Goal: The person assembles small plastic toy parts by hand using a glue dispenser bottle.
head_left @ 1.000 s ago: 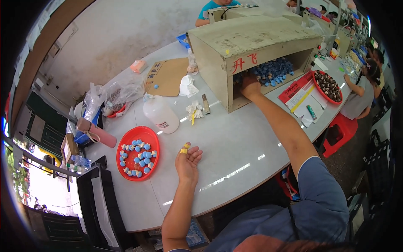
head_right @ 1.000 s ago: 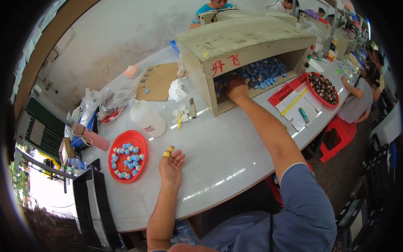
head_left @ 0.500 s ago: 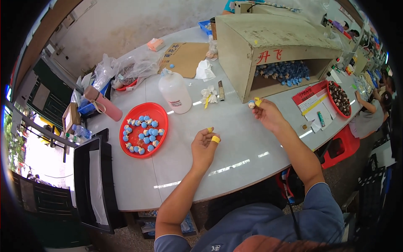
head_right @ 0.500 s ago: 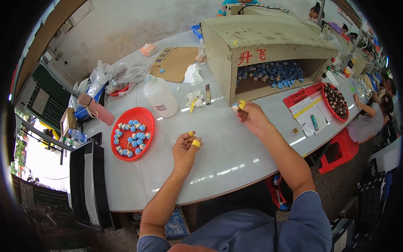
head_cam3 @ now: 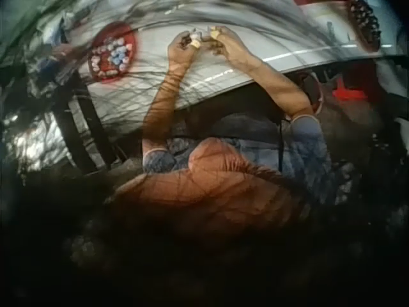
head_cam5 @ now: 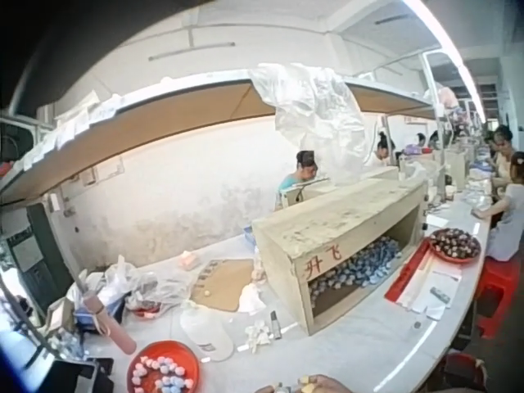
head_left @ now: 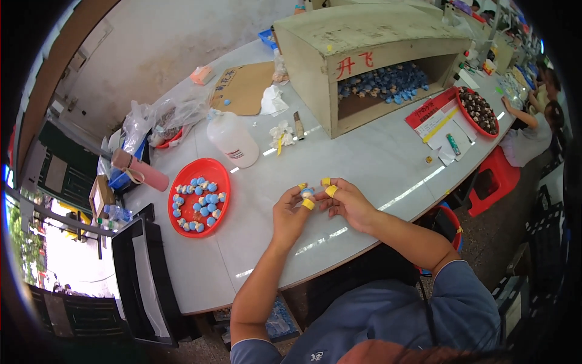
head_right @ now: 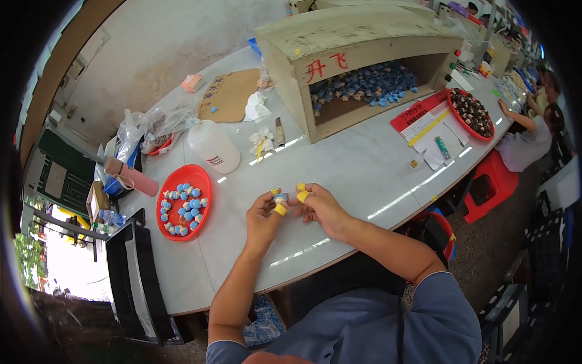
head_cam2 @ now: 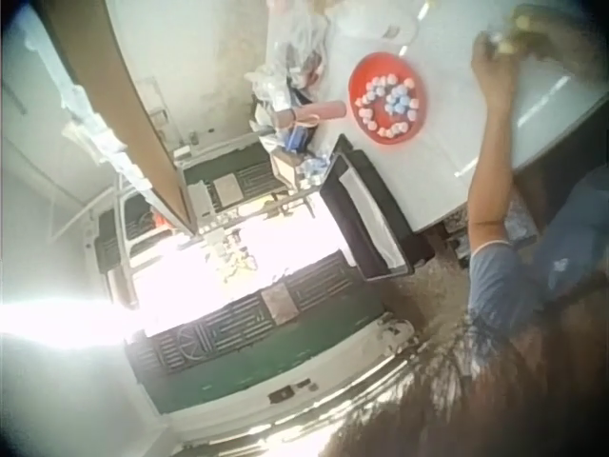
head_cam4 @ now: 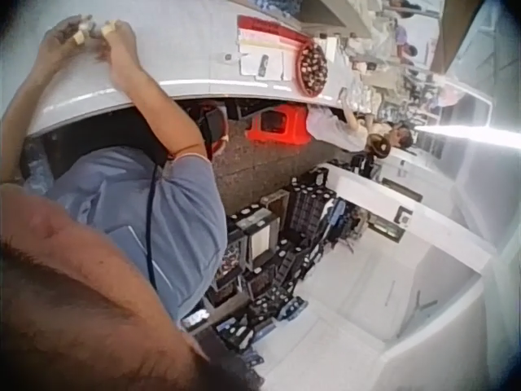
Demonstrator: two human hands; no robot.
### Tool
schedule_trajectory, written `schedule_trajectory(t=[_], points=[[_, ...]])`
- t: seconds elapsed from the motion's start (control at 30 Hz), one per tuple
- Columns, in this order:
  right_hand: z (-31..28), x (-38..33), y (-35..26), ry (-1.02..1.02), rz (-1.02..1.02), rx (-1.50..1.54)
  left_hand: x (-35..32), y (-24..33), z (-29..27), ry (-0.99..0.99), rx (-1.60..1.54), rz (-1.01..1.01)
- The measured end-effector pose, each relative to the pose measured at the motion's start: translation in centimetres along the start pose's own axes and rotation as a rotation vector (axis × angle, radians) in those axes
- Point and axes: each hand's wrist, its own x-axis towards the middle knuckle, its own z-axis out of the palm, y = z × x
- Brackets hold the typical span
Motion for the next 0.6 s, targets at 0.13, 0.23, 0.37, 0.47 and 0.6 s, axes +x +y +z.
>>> schedule_trajectory(t=[0.13,0.23,0.37,0.47,0.6], points=[[-4.3,-4.2,1.6,0.169,-0.718,-0.555,-0.3,1.8,-1.3,0.026,-0.167,-0.224],[-9.8,-8.1,-0.3,0.635,-1.204,-1.081,-0.1,2.6,-0.9,-0.020,-0.240,-0.354],[-15.8,-8.6,-4.5,1.203,-1.190,-1.305,-0.2,2.5,-0.4,-0.109,-0.247,-0.469],[-19.7,-7.2,-6.6,1.366,-0.913,-1.531,-0.3,2.5,-0.3,-0.131,-0.194,-0.539],[-21.2,-4.2,-7.0,1.109,-0.861,-1.528,-0.5,2.3,-0.2,-0.112,-0.223,-0.523]])
